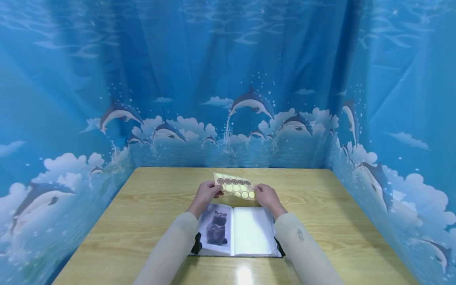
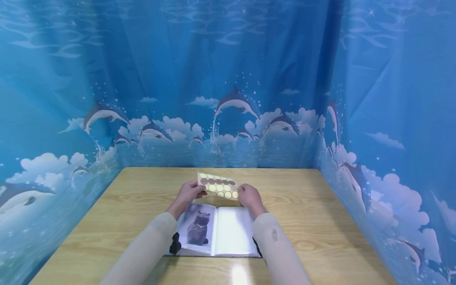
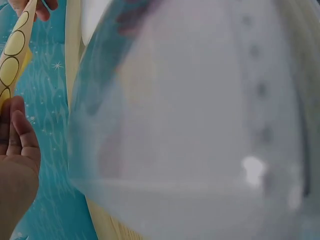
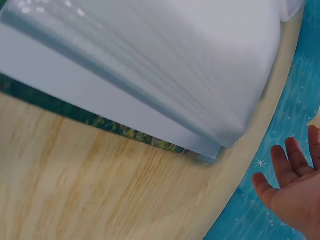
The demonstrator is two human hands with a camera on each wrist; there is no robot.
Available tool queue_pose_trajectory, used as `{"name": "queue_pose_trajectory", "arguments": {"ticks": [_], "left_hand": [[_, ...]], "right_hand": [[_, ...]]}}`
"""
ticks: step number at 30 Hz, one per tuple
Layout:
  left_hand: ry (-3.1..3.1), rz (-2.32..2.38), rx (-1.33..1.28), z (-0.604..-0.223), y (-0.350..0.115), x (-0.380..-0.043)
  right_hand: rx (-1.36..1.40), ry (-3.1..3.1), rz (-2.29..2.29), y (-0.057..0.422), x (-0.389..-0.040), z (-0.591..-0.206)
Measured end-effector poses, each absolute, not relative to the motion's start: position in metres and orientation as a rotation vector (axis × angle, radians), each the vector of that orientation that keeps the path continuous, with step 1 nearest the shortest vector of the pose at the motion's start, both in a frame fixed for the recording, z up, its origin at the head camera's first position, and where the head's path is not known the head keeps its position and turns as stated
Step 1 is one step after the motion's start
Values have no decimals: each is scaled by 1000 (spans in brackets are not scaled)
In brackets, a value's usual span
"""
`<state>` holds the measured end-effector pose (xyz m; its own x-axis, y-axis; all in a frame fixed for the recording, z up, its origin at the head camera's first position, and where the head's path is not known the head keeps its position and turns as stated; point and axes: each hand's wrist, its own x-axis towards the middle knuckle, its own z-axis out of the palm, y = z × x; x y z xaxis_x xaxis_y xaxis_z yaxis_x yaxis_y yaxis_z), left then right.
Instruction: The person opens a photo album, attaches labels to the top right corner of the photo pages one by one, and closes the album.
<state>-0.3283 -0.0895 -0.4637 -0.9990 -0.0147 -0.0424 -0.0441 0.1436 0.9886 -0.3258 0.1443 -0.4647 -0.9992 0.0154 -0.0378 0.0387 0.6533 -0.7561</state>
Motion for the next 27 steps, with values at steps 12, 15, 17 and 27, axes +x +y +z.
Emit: {"name": "queue_pose_trajectory", "arguments": {"ticks": [12,15,17,27], "left_hand": [[2183,2378,-350,-464,-78,-328],[2056,2482,-475,-463,-73,-325],[1983,2526,-546,-462,-69,-323],[1947,2432,-526,-464,-55,-311]], "right_hand": [[92,2820,-1501,134,-318,-470],[115,2853,-1531,127,-316,-471],[138,2866,-1549,122,-315,-471],[169,2837,-1642,107,-308,-466]]}}
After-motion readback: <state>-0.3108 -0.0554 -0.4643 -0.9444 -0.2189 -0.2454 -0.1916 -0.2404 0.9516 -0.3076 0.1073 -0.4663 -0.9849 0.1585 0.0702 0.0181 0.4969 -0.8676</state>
